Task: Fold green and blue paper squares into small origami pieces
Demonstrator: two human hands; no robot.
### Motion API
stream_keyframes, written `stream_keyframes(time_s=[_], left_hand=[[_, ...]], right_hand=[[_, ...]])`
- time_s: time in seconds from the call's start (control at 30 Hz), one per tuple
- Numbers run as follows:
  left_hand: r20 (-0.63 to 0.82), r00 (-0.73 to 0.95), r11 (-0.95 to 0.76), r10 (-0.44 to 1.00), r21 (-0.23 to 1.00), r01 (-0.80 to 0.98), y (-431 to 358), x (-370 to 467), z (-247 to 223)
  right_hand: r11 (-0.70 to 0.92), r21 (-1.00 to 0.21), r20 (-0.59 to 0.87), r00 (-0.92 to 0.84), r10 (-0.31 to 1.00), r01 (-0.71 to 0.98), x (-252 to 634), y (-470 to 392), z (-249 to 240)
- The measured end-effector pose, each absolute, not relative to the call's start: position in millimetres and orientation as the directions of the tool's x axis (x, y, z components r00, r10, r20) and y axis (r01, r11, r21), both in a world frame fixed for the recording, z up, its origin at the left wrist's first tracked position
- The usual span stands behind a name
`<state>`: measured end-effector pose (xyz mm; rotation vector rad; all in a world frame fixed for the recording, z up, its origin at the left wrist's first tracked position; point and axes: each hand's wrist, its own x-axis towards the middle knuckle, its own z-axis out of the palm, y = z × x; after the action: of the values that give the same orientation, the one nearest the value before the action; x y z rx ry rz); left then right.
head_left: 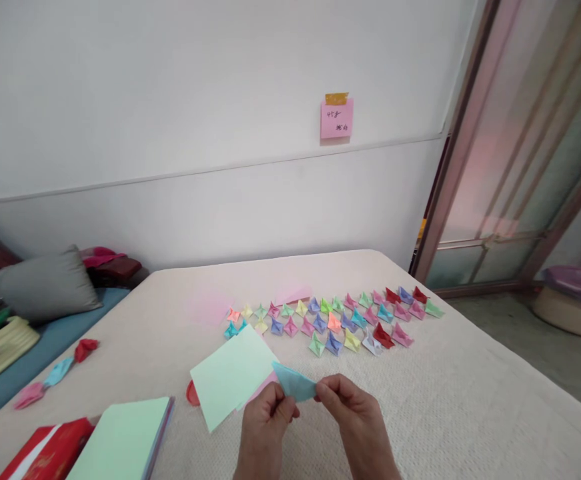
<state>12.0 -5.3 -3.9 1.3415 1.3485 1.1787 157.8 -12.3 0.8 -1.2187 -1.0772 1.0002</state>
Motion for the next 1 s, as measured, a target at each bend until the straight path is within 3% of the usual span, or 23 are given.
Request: stream_keyframes(time_s=[0.1, 0.17, 0.23, 0.47, 0.83, 1.0], left_hand=[[0.088, -0.05, -0.071, 0.995, 0.959, 0.274, -7.9, 10.5, 1.8], [0.121, -0.051, -0.095, 0.991, 0.928, 0.36, -9.5, 8.9, 5.7], [0.147, -0.041, -0.116, 0.988, 0.9, 0.421, -10.7, 7.9, 8.6], [0.188, 0.03, -0.179, 0.982, 0.858, 0.481, -12.9, 10.1, 12.2], [0.202, 0.151, -0.251, 0.968, 0.841, 0.479, -12.4, 8.7, 13.2], [0.142, 0.178, -0.203, 0.974, 0.897, 0.394, -12.4, 6.6, 18.9]], right_hand=[[0.284, -0.947, 0.317, 0.295, 0.901, 0.15, 157.1, -14.1, -4.9], [0.399, -0.882, 0.459, 0.26, 0.85, 0.252, 156.8, -16.4, -4.9], [0.424, -0.846, 0.495, 0.181, 0.85, 0.324, 156.6, -18.6, -2.9], [0.372, -0.849, 0.449, 0.141, 0.882, 0.376, 157.8, -20.5, 1.1], [0.273, -0.925, 0.301, 0.073, 0.951, 0.266, 155.5, -21.2, 10.7], [0.227, -0.968, 0.235, 0.065, 0.97, 0.109, 159.2, -18.9, 9.8]])
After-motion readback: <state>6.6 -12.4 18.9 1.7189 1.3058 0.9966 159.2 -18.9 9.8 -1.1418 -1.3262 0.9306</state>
